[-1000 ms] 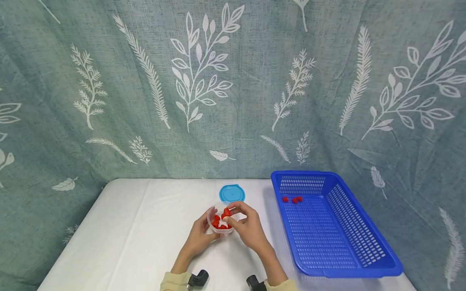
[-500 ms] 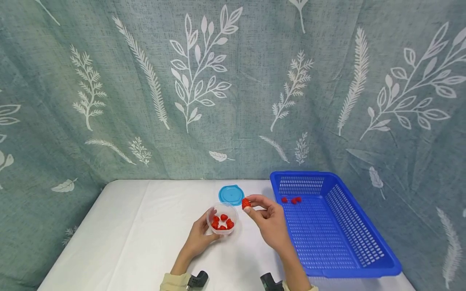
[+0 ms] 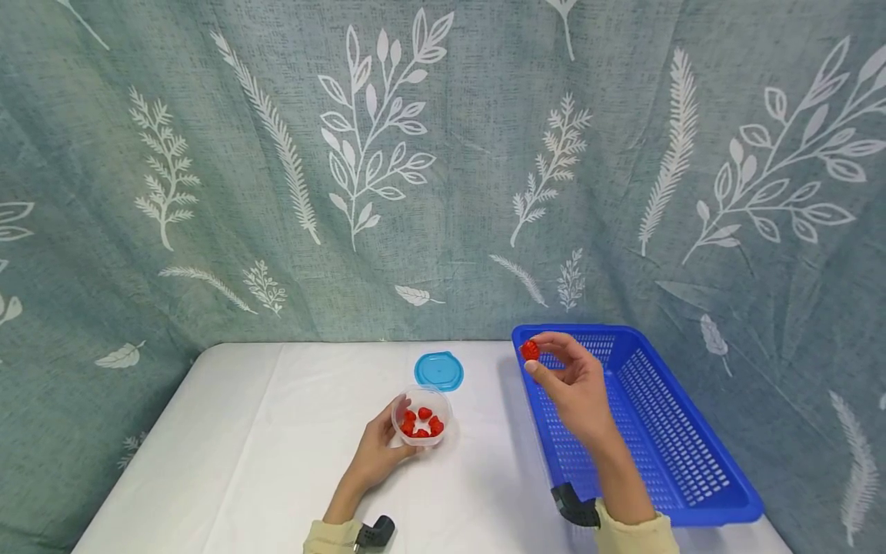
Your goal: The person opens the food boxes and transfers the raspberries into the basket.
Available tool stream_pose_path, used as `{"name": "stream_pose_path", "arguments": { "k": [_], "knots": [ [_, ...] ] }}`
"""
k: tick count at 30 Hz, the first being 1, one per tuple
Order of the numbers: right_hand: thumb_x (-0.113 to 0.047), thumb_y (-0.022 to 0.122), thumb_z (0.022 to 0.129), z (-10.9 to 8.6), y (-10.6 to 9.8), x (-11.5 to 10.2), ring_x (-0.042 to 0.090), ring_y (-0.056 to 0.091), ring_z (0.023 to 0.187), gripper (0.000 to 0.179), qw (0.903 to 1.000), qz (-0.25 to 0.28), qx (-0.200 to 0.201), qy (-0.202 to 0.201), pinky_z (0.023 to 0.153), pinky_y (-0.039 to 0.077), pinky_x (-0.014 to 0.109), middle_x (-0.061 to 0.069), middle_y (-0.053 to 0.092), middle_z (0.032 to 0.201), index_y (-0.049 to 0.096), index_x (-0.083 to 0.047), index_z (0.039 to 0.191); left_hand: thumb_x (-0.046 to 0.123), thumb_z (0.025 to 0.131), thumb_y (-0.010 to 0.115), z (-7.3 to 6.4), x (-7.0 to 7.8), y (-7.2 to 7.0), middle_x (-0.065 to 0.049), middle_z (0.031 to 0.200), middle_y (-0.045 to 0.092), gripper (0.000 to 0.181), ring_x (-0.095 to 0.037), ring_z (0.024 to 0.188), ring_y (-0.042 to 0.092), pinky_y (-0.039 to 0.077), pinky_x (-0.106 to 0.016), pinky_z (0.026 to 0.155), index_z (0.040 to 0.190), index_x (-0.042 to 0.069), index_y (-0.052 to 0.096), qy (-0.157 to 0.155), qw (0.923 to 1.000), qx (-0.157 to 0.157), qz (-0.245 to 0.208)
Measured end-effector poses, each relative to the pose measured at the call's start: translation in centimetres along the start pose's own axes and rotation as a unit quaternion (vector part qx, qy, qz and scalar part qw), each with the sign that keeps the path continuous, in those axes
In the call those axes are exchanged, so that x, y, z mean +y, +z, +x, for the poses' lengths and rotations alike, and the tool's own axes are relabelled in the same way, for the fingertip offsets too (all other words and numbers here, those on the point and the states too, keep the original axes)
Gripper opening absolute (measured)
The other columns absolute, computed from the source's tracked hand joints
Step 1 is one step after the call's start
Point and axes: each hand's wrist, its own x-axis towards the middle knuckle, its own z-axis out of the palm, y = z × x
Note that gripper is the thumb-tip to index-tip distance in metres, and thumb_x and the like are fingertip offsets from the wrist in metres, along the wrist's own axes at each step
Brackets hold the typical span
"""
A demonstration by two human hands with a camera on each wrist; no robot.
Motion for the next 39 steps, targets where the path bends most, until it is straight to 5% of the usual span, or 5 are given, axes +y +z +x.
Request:
{"name": "stream_pose_path", "arguments": {
  "k": [13, 19, 27, 33, 39],
  "knots": [
    [0.003, 0.066, 0.095, 1.8, -4.1, 2.4, 0.007, 0.074, 0.077, 0.027, 0.9985, -0.053, 0.012, 0.01, 0.06, 0.058, 0.018, -0.008, 0.072, 0.105, 0.061, 0.004, 0.121, 0.001, 0.078, 0.084, 0.0, -0.5, -0.2, -0.014, 0.154, 0.05, 0.089, -0.033, 0.147, 0.04, 0.032, -0.044, 0.12, 0.155, 0.01, 0.041, 0.001, 1.0, -0.005, -0.007],
    [0.0, 0.063, 0.098, 2.4, -5.3, 3.6, 0.001, 0.044, 0.044, 0.026, 0.9979, -0.064, 0.004, 0.007, 0.038, 0.034, 0.024, -0.01, 0.072, 0.104, 0.057, 0.005, 0.123, 0.002, 0.078, 0.084, 0.0, -0.4, -0.3, -0.014, 0.154, 0.05, 0.089, -0.033, 0.147, 0.04, 0.032, -0.044, 0.12, 0.155, 0.01, 0.041, 0.0, 1.0, -0.004, -0.004],
    [-0.006, 0.059, 0.102, 3.9, -7.9, 5.8, 0.003, 0.033, 0.046, 0.029, 0.9968, -0.077, 0.003, 0.018, 0.039, 0.027, 0.031, -0.007, 0.073, 0.109, 0.053, 0.003, 0.129, 0.004, 0.078, 0.085, 0.2, -0.2, -0.3, -0.012, 0.154, 0.05, 0.088, -0.032, 0.147, 0.04, 0.032, -0.048, 0.12, 0.155, 0.012, 0.042, -0.005, 1.0, 0.0, 0.004],
    [-0.008, 0.06, 0.102, 4.7, -9.7, 7.9, 0.001, 0.04, 0.052, 0.033, 0.9929, -0.116, 0.007, 0.025, 0.041, 0.033, 0.027, -0.01, 0.071, 0.104, 0.051, 0.005, 0.131, 0.003, 0.078, 0.085, 0.3, 0.0, -0.3, -0.011, 0.154, 0.051, 0.089, -0.031, 0.148, 0.04, 0.032, -0.048, 0.12, 0.155, 0.012, 0.042, -0.009, 1.0, 0.0, 0.0],
    [-0.008, 0.064, 0.099, 5.2, -11.0, 9.7, -0.003, 0.062, 0.085, 0.036, 0.9886, -0.142, 0.023, 0.046, 0.047, 0.037, 0.022, -0.011, 0.07, 0.102, 0.053, 0.006, 0.13, 0.002, 0.077, 0.085, 0.3, -0.1, -0.2, -0.011, 0.153, 0.051, 0.089, -0.03, 0.148, 0.039, 0.031, -0.047, 0.121, 0.155, 0.013, 0.043, -0.011, 0.9999, 0.001, -0.008]
  ]
}}
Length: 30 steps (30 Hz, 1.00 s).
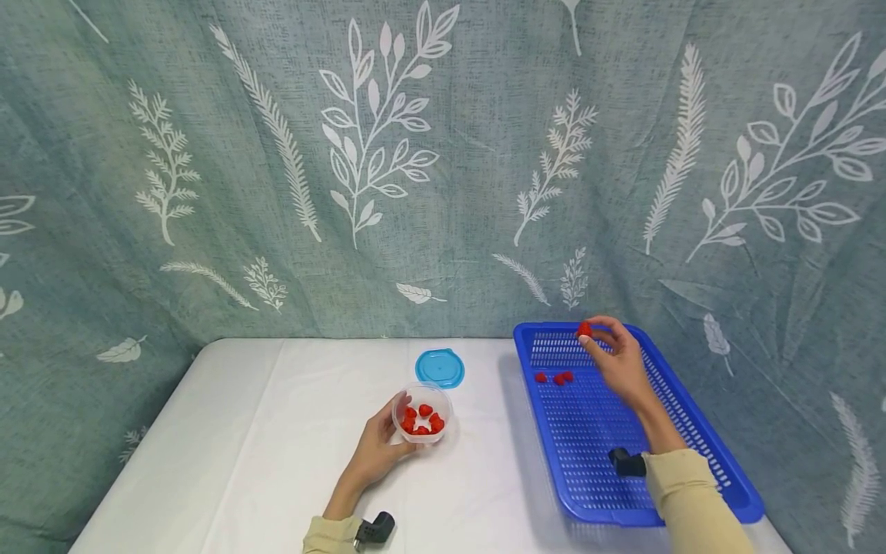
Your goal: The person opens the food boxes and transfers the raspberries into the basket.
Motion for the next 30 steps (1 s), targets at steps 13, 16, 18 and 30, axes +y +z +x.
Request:
{"name": "stream_pose_path", "arguments": {
  "k": [13, 16, 18, 30],
  "knots": [
    [-0.013, 0.066, 0.099, 1.3, -1.0, 4.9, -0.01, 0.056, 0.095, 0.038, 0.9945, -0.091, 0.01, 0.052, 0.073, 0.047, 0.011, 0.026, 0.063, 0.124, 0.057, 0.005, 0.131, 0.007, 0.079, 0.085, 0.5, 0.1, 0.1, -0.014, 0.153, 0.051, 0.089, -0.036, 0.146, 0.042, 0.035, -0.048, 0.117, 0.156, 0.009, 0.04, 0.021, 0.9991, 0.003, 0.038],
    [-0.012, 0.066, 0.099, 1.2, -0.9, 6.1, -0.011, 0.054, 0.093, 0.037, 0.9932, -0.092, 0.007, 0.071, 0.071, 0.047, 0.011, 0.032, 0.06, 0.127, 0.057, 0.007, 0.13, 0.007, 0.079, 0.085, 0.4, 0.1, -0.1, -0.015, 0.153, 0.051, 0.09, -0.037, 0.145, 0.042, 0.035, -0.047, 0.116, 0.156, 0.01, 0.04, 0.019, 0.9988, 0.004, 0.045],
    [-0.012, 0.066, 0.099, 0.9, -0.9, 6.9, -0.01, 0.054, 0.091, 0.036, 0.9905, -0.103, -0.003, 0.091, 0.068, 0.047, 0.014, 0.032, 0.06, 0.127, 0.058, 0.007, 0.129, 0.008, 0.079, 0.085, 0.2, 0.0, -0.1, -0.014, 0.153, 0.051, 0.09, -0.036, 0.146, 0.041, 0.035, -0.046, 0.117, 0.156, 0.011, 0.039, 0.011, 0.999, 0.003, 0.044],
    [-0.008, 0.072, 0.093, -1.1, -2.0, 10.6, 0.043, 0.064, 0.109, 0.036, 0.9688, -0.168, -0.054, 0.174, 0.073, 0.051, 0.023, 0.036, 0.061, 0.122, 0.059, 0.012, 0.122, 0.004, 0.077, 0.085, 0.0, 0.0, 0.2, -0.013, 0.153, 0.051, 0.088, -0.033, 0.147, 0.041, 0.032, -0.048, 0.12, 0.154, 0.012, 0.043, 0.008, 0.9999, -0.001, 0.011]
  ]
}}
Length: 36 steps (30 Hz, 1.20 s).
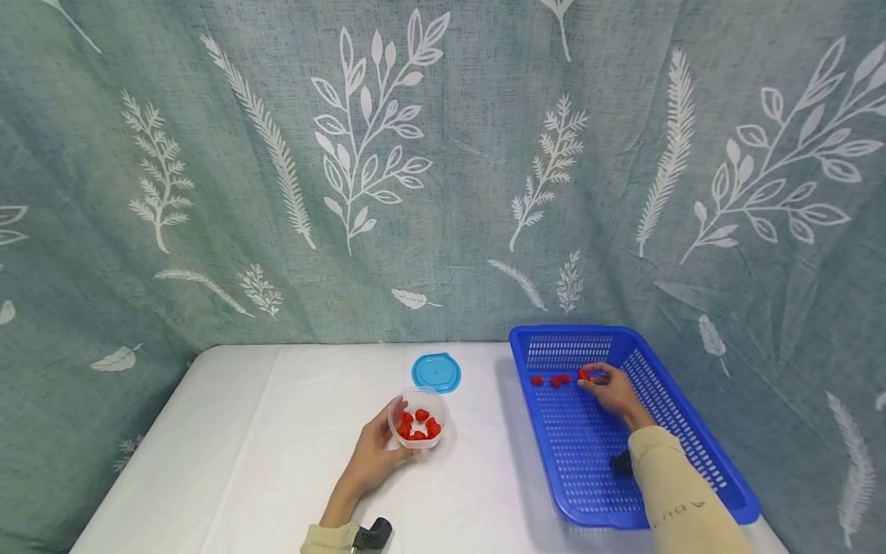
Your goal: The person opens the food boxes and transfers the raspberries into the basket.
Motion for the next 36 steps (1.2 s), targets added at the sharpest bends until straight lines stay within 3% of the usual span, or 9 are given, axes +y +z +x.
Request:
{"name": "stream_pose_path", "arguments": {
  "k": [2, 9, 18, 22, 26, 29, 33, 36],
  "knots": [
    [-0.008, 0.072, 0.093, -0.2, 0.1, 0.2, 0.047, 0.062, 0.113, 0.035, 1.0, -0.007, -0.002, 0.006, 0.074, 0.051, 0.025, 0.035, 0.062, 0.12, 0.061, 0.012, 0.12, 0.005, 0.078, 0.085, 0.0, 0.0, 0.0, -0.013, 0.153, 0.051, 0.088, -0.034, 0.147, 0.041, 0.032, -0.047, 0.119, 0.155, 0.012, 0.042, 0.003, 1.0, -0.003, 0.007],
    [-0.006, 0.074, 0.091, -0.6, 0.7, 0.6, 0.031, 0.064, 0.1, 0.033, 0.9998, -0.017, 0.007, -0.002, 0.077, 0.047, 0.019, 0.03, 0.068, 0.112, 0.065, 0.013, 0.116, 0.007, 0.079, 0.085, -0.2, 0.0, -0.1, -0.014, 0.153, 0.051, 0.089, -0.036, 0.146, 0.042, 0.035, -0.044, 0.118, 0.156, 0.01, 0.04, 0.012, 0.9997, -0.008, 0.021],
    [-0.011, 0.073, 0.093, -0.5, 0.7, 0.7, 0.047, 0.061, 0.113, 0.041, 0.9997, -0.022, -0.001, -0.001, 0.084, 0.051, 0.026, 0.033, 0.066, 0.121, 0.062, 0.014, 0.124, 0.008, 0.078, 0.085, -0.3, 0.0, 0.1, -0.015, 0.152, 0.051, 0.089, -0.037, 0.145, 0.042, 0.035, -0.044, 0.118, 0.155, 0.009, 0.04, 0.013, 0.9998, -0.006, 0.013],
    [-0.011, 0.075, 0.092, 0.0, 0.4, -0.1, 0.048, 0.061, 0.116, 0.047, 0.9999, -0.014, 0.0, -0.009, 0.08, 0.05, 0.019, 0.034, 0.064, 0.124, 0.06, 0.015, 0.128, 0.006, 0.078, 0.085, -0.3, -0.1, 0.2, -0.016, 0.153, 0.051, 0.09, -0.037, 0.146, 0.041, 0.034, -0.044, 0.118, 0.155, 0.008, 0.04, 0.011, 0.9999, -0.006, 0.008],
    [-0.01, 0.073, 0.093, 1.0, -0.2, -2.4, 0.047, 0.061, 0.115, 0.045, 0.9988, -0.003, 0.033, -0.037, 0.076, 0.046, 0.01, 0.034, 0.065, 0.122, 0.061, 0.014, 0.128, 0.002, 0.078, 0.084, -0.2, -0.1, 0.2, -0.016, 0.153, 0.05, 0.089, -0.036, 0.146, 0.041, 0.033, -0.046, 0.119, 0.155, 0.008, 0.041, 0.011, 0.9999, -0.004, -0.006],
    [-0.012, 0.071, 0.095, 1.8, -0.6, -4.4, 0.032, 0.065, 0.108, 0.041, 0.9968, 0.003, 0.062, -0.05, 0.076, 0.043, 0.008, 0.032, 0.067, 0.118, 0.063, 0.012, 0.127, 0.001, 0.078, 0.083, -0.1, -0.2, 0.1, -0.016, 0.153, 0.05, 0.088, -0.035, 0.146, 0.041, 0.032, -0.048, 0.119, 0.155, 0.008, 0.041, 0.01, 0.9999, -0.001, -0.014],
    [-0.018, 0.07, 0.097, 2.4, -1.2, -6.9, 0.0, 0.058, 0.095, 0.041, 0.9942, 0.031, 0.087, -0.055, 0.079, 0.043, 0.008, 0.025, 0.069, 0.116, 0.064, 0.007, 0.129, 0.001, 0.078, 0.083, -0.1, -0.2, 0.0, -0.015, 0.153, 0.05, 0.088, -0.034, 0.147, 0.041, 0.032, -0.047, 0.12, 0.155, 0.01, 0.041, 0.003, 0.9999, -0.003, -0.013],
    [-0.024, 0.069, 0.098, 2.3, -1.4, -9.6, -0.008, 0.053, 0.094, 0.044, 0.992, 0.065, 0.091, -0.058, 0.081, 0.043, 0.01, 0.015, 0.069, 0.115, 0.063, 0.004, 0.132, 0.001, 0.078, 0.083, -0.1, -0.1, -0.1, -0.015, 0.153, 0.05, 0.088, -0.034, 0.146, 0.042, 0.033, -0.047, 0.119, 0.155, 0.009, 0.041, 0.002, 0.9999, -0.004, -0.011]
  ]
}}
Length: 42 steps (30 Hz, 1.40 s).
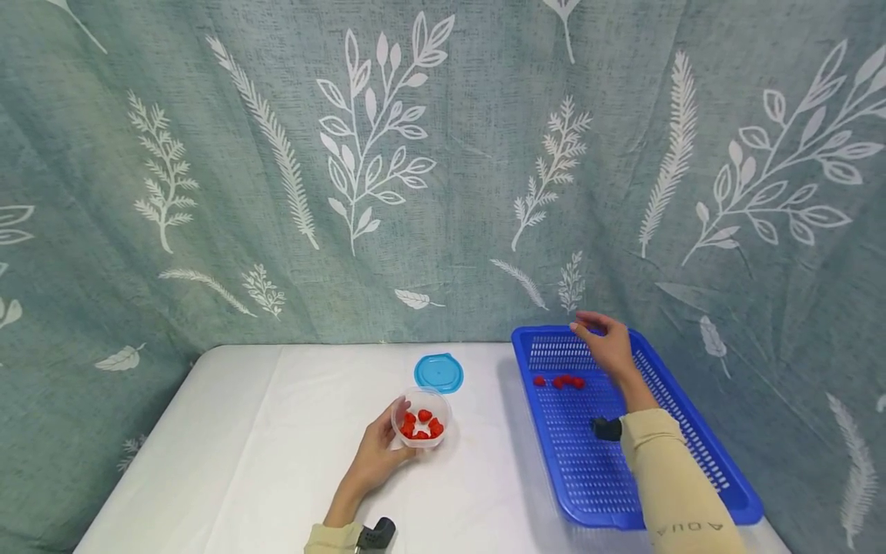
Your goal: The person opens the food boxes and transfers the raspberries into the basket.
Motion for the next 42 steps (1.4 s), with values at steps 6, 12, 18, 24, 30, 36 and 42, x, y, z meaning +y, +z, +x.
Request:
{"name": "stream_pose_path", "arguments": {
  "k": [6, 12, 18, 24, 30, 36, 42],
  "knots": [
    [-0.027, 0.069, 0.098, -1.1, 1.3, -6.5, 0.0, 0.055, 0.106, 0.045, 0.997, 0.073, -0.008, -0.025, 0.081, 0.044, 0.012, -0.003, 0.068, 0.11, 0.063, 0.0, 0.134, 0.001, 0.078, 0.084, -0.2, 0.1, -0.2, -0.016, 0.153, 0.05, 0.088, -0.034, 0.146, 0.042, 0.034, -0.047, 0.118, 0.155, 0.007, 0.041, -0.009, 0.9999, 0.002, 0.005],
    [-0.024, 0.068, 0.099, -3.1, 3.0, -10.9, 0.002, 0.055, 0.093, 0.043, 0.9884, 0.137, -0.037, -0.054, 0.062, 0.041, 0.016, -0.012, 0.064, 0.107, 0.063, 0.0, 0.134, 0.002, 0.079, 0.084, -0.2, 0.0, -0.3, -0.016, 0.154, 0.049, 0.088, -0.034, 0.146, 0.041, 0.034, -0.047, 0.118, 0.155, 0.006, 0.04, -0.012, 0.9999, 0.001, 0.006],
    [-0.023, 0.067, 0.1, -5.2, 4.8, -13.0, 0.005, 0.042, 0.063, 0.034, 0.9813, 0.174, -0.056, -0.06, 0.05, 0.035, 0.017, -0.01, 0.065, 0.108, 0.066, -0.006, 0.129, 0.001, 0.079, 0.083, -0.2, 0.0, -0.3, -0.015, 0.153, 0.05, 0.086, -0.035, 0.147, 0.041, 0.032, -0.049, 0.119, 0.154, 0.008, 0.042, -0.012, 0.9999, 0.002, -0.001],
    [-0.02, 0.065, 0.1, -7.2, 7.0, -13.9, 0.004, 0.027, 0.046, 0.032, 0.9731, 0.206, -0.072, -0.074, 0.043, 0.027, 0.019, -0.002, 0.065, 0.111, 0.066, -0.004, 0.128, 0.002, 0.079, 0.083, -0.2, 0.0, -0.3, -0.014, 0.153, 0.051, 0.086, -0.034, 0.146, 0.042, 0.033, -0.049, 0.119, 0.154, 0.01, 0.043, -0.012, 0.9999, 0.003, -0.001],
    [-0.017, 0.068, 0.099, -8.8, 9.7, -13.5, 0.002, 0.027, 0.044, 0.028, 0.9678, 0.23, -0.079, -0.066, 0.043, 0.028, 0.017, -0.003, 0.067, 0.104, 0.069, -0.003, 0.123, 0.003, 0.079, 0.083, 0.1, -0.1, -0.1, -0.013, 0.153, 0.051, 0.086, -0.033, 0.146, 0.042, 0.033, -0.047, 0.119, 0.154, 0.011, 0.042, -0.006, 0.9999, 0.002, 0.008],
    [-0.014, 0.07, 0.097, -10.3, 12.1, -12.5, 0.004, 0.033, 0.048, 0.025, 0.9716, 0.218, -0.082, -0.041, 0.045, 0.03, 0.017, 0.007, 0.068, 0.107, 0.072, -0.004, 0.119, 0.003, 0.079, 0.084, 0.3, -0.1, 0.0, -0.014, 0.153, 0.051, 0.088, -0.033, 0.147, 0.041, 0.033, -0.045, 0.119, 0.155, 0.01, 0.041, -0.005, 1.0, 0.003, 0.008],
    [-0.015, 0.071, 0.096, -11.6, 14.3, -11.2, 0.007, 0.06, 0.078, 0.024, 0.9762, 0.194, -0.09, -0.035, 0.06, 0.047, 0.019, 0.015, 0.07, 0.11, 0.073, -0.004, 0.118, 0.003, 0.079, 0.084, 0.3, -0.2, 0.0, -0.016, 0.153, 0.05, 0.088, -0.034, 0.146, 0.042, 0.033, -0.046, 0.12, 0.156, 0.007, 0.039, 0.002, 0.9999, 0.0, 0.015]
  ]
}}
